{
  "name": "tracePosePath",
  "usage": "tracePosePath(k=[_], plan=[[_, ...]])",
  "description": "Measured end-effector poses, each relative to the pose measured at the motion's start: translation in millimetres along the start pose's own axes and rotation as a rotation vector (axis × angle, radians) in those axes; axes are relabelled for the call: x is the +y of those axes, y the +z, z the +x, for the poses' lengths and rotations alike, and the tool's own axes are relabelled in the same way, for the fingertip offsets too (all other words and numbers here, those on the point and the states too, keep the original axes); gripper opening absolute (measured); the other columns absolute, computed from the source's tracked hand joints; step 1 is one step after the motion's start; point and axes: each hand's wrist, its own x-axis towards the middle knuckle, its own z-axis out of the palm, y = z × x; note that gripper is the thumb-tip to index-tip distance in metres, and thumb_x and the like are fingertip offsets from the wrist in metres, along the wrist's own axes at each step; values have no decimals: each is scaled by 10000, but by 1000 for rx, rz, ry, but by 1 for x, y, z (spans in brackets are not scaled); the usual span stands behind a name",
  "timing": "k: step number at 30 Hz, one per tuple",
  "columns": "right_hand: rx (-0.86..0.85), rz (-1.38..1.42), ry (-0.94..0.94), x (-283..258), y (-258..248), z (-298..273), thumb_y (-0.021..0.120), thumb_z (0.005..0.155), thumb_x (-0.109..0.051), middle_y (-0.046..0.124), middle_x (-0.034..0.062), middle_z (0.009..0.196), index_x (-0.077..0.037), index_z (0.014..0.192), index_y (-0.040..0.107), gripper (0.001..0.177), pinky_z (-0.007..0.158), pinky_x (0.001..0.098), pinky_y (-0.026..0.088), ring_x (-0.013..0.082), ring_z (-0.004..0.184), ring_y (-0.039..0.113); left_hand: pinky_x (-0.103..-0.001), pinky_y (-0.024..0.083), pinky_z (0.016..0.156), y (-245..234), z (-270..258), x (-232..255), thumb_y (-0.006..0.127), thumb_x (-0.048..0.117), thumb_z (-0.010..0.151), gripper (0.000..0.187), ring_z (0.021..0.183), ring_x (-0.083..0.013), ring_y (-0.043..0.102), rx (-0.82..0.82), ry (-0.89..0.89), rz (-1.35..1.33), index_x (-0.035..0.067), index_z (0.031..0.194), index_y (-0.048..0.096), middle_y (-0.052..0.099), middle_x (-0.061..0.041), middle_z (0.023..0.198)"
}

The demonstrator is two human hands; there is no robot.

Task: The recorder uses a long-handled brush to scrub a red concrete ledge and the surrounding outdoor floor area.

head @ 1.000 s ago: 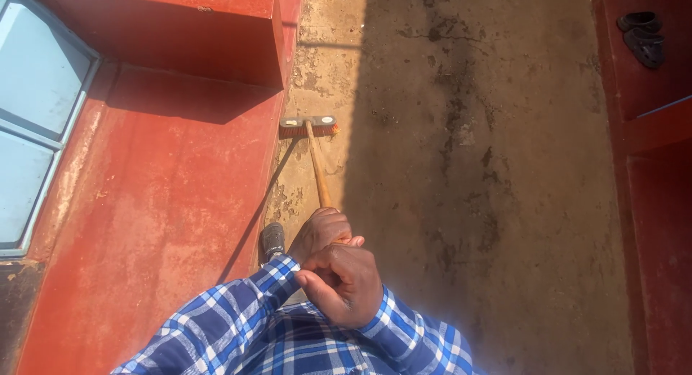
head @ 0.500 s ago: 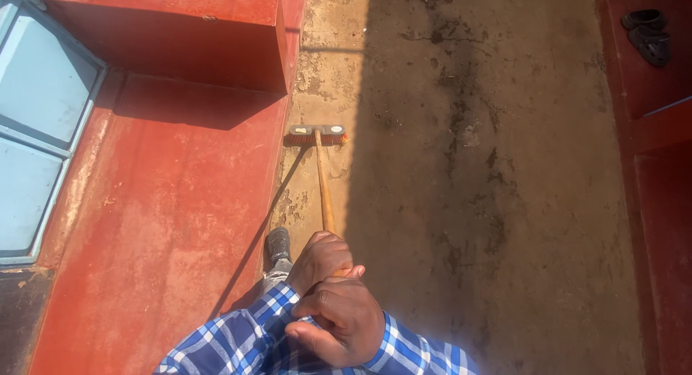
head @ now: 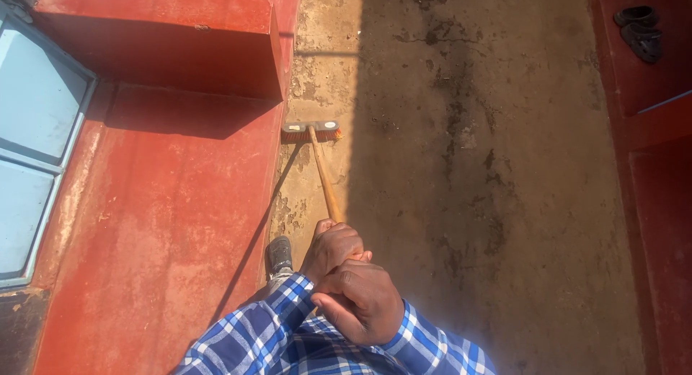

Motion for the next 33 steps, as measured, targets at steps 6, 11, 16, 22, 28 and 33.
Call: tracePosePath(k=[6,11,16,22,28,33], plan=[[-73,-177,131,79,33,9,736,941,-141,676,108,761,-29,979,703,123,624,359,519,252,688,678,-480,385,1015,-5,16,-67,676,258,874,257,884,-275,595,59,88,21,105,711,548,557,-67,777],[4,-101,228,51,30,40,775,924,-186,714,88,761,-52,942,715,148,602,339,541,226,665,712,-487,396,1029,-22,24,-64,694,270,862,274,873,-280,593,19,69,38,89,711,554,563,-78,770],[9,-87,205,76,46,71,762,942,-189,706,88,780,-52,964,701,151,627,339,545,234,693,713,-458,430,1000,-53,39,-84,713,279,841,317,843,-264,600,-4,20,-24,86,654,544,559,-83,723],[81,-207,303,90,67,120,772,905,-175,676,107,701,-32,932,727,152,574,347,518,242,598,666,-489,386,891,-79,58,-126,696,264,831,236,887,-295,604,34,100,36,96,733,560,578,-80,790],[135,-60,321,89,63,150,771,898,-175,672,89,687,-40,931,707,152,536,337,492,212,563,661,-478,382,901,-107,80,-129,713,280,867,279,872,-240,614,13,52,-46,119,685,577,601,-48,756],[31,-117,389,125,61,160,772,896,-173,693,105,744,-35,958,739,155,596,347,523,240,637,680,-475,371,876,-106,98,-149,702,257,845,210,895,-270,603,44,104,2,117,745,581,583,-53,796]])
